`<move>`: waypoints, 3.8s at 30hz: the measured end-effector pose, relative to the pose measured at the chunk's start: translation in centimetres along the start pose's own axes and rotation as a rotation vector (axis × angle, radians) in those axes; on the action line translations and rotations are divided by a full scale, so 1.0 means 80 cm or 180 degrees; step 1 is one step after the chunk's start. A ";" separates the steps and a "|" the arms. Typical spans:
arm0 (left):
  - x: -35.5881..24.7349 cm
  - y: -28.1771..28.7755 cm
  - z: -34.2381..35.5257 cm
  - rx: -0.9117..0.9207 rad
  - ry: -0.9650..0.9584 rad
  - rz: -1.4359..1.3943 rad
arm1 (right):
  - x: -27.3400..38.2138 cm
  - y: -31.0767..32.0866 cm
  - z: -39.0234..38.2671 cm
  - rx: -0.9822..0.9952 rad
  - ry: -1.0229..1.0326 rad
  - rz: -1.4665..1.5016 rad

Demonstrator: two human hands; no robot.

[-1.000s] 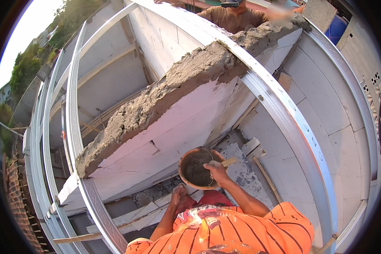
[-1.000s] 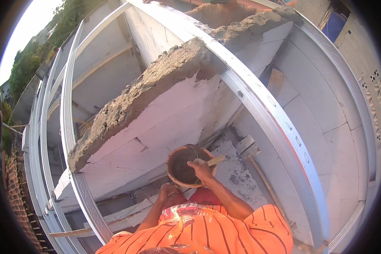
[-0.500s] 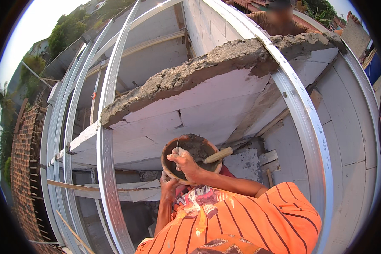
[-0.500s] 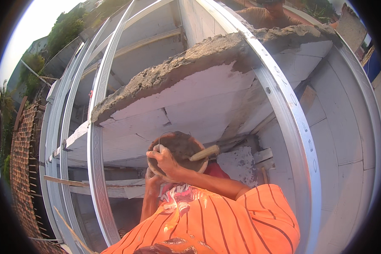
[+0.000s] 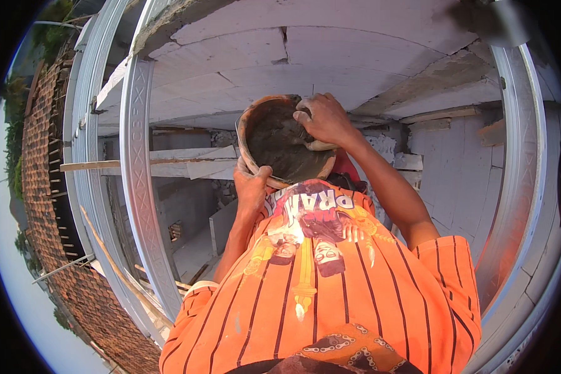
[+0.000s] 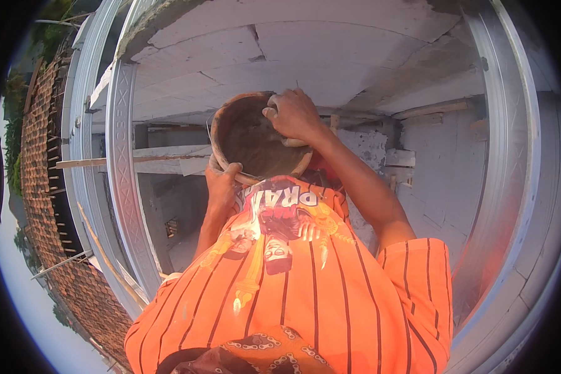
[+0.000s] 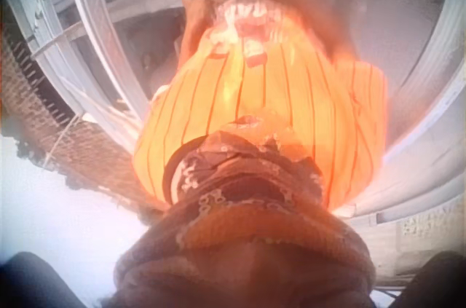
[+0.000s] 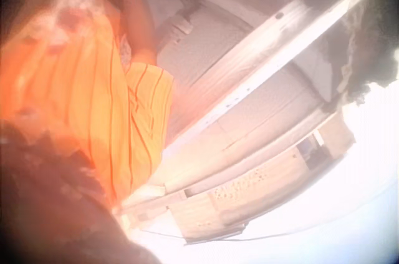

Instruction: The person scoops cement from a bucket using a trowel and applies it to a metal frame on a roof structure. They smooth the cement along the frame and occasionally adjust a wooden plank used as a guide.

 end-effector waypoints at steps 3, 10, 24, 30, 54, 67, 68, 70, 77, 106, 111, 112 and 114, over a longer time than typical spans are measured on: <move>-0.013 0.006 -0.006 -0.0169 0.0130 0.0059 | -0.026 -0.027 -0.007 0.1136 -0.0167 -0.0461; -0.015 0.016 -0.008 -0.0212 0.0231 0.0162 | -0.027 -0.091 -0.045 0.1289 0.0735 -0.1403; -0.018 0.043 -0.003 -0.0429 -0.0138 -0.0286 | -0.033 0.003 -0.069 0.1146 0.0471 -0.1092; -0.044 0.049 -0.015 -0.0410 -0.0117 -0.0372 | 0.014 0.058 -0.010 -0.1435 0.0503 0.0471; -0.032 0.039 0.030 -0.0148 -0.0218 -0.0427 | -0.003 0.171 0.018 -0.0213 0.0127 0.2281; -0.021 0.009 0.034 0.0107 -0.0107 -0.0368 | -0.051 0.271 -0.050 -0.0557 -0.0308 0.1788; -0.019 0.014 0.039 0.0139 -0.0128 -0.0326 | -0.051 0.276 -0.057 -0.0690 -0.0347 0.1715; -0.019 0.020 0.045 0.0140 -0.0151 -0.0225 | -0.052 0.285 -0.069 -0.0857 -0.0385 0.1395; -0.032 0.010 0.039 0.0117 -0.0087 -0.0383 | 0.013 0.251 -0.109 -0.1752 0.0619 -0.1074; -0.048 0.044 0.037 0.0228 0.0053 0.0015 | -0.084 0.178 -0.094 -0.3927 -0.0160 -0.0618; -0.045 0.046 0.041 0.0245 0.0058 0.0155 | -0.140 0.184 -0.078 -0.4229 -0.0186 0.0762; -0.042 0.048 0.043 0.0229 0.0086 0.0134 | -0.149 0.173 -0.067 -0.4221 -0.0096 0.1100; -0.040 0.047 0.042 0.0290 0.0048 0.0075 | -0.153 0.139 -0.055 -0.4212 0.0067 0.1767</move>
Point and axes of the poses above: each hand's wrist, its own z-axis towards the middle knuckle, its own y-axis out of the back of the hand, x = y × z, the point moved 3 cm from there along z, towards the middle knuckle, and after that the axes turned 13 degrees about y, right-handed, at the moved point
